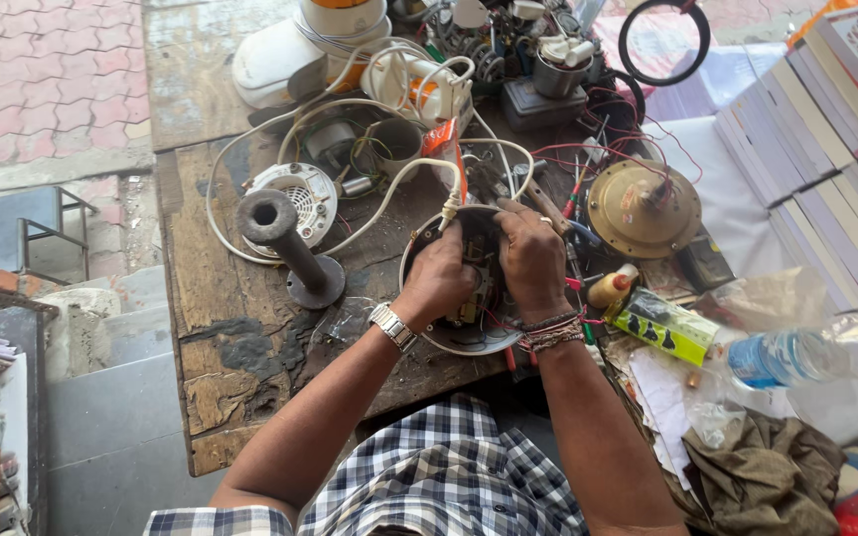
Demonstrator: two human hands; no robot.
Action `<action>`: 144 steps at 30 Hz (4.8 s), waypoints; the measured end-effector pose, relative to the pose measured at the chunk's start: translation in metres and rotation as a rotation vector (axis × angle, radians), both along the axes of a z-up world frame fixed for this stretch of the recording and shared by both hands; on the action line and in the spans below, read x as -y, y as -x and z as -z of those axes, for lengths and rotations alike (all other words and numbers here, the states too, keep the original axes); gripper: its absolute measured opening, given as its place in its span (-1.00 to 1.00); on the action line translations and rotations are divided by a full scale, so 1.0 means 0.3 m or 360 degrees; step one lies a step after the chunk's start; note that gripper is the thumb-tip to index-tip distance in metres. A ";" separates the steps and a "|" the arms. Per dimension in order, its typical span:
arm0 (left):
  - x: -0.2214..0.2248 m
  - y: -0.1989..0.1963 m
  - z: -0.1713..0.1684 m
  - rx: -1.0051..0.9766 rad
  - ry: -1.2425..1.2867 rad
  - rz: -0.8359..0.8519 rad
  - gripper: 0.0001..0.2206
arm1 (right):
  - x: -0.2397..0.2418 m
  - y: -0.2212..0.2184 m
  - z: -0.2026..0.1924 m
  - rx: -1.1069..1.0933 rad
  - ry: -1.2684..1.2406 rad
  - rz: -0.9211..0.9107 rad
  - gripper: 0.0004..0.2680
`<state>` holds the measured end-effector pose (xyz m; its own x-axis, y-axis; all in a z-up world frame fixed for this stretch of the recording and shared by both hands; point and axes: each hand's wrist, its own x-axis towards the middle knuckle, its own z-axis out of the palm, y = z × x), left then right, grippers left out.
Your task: The person works on the internal wiring of a white cylindrical appliance, likely a mixer or grinder, using both hands to adjust and connect wires inside the housing. The workspace is cluttered with tools, spare parts, and other disassembled appliances.
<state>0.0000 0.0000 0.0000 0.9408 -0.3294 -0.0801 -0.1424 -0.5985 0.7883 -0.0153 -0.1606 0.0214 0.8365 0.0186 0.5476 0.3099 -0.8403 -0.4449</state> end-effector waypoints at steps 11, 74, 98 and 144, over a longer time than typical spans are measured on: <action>0.004 -0.002 0.015 0.0101 -0.0007 0.0029 -0.34 | 0.028 0.015 -0.036 0.0050 0.0081 -0.0095 -0.81; -0.018 0.007 -0.007 0.0312 -0.0104 0.0075 -0.30 | -0.059 0.005 0.046 -0.0015 0.0556 0.0384 -0.89; 0.043 0.007 -0.034 0.0500 -0.0307 -0.0091 -0.53 | -0.051 0.018 0.006 -0.0063 0.0495 0.0345 -0.88; 0.021 0.003 0.084 0.0900 -0.0111 -0.0177 -0.55 | -0.061 0.063 0.017 0.0204 -0.0106 -0.0096 -0.82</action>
<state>-0.0010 -0.0063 -0.0253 0.8723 -0.2378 0.4273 -0.4633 -0.6818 0.5661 -0.0342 -0.1424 0.0163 0.7583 0.0265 0.6514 0.4166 -0.7882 -0.4529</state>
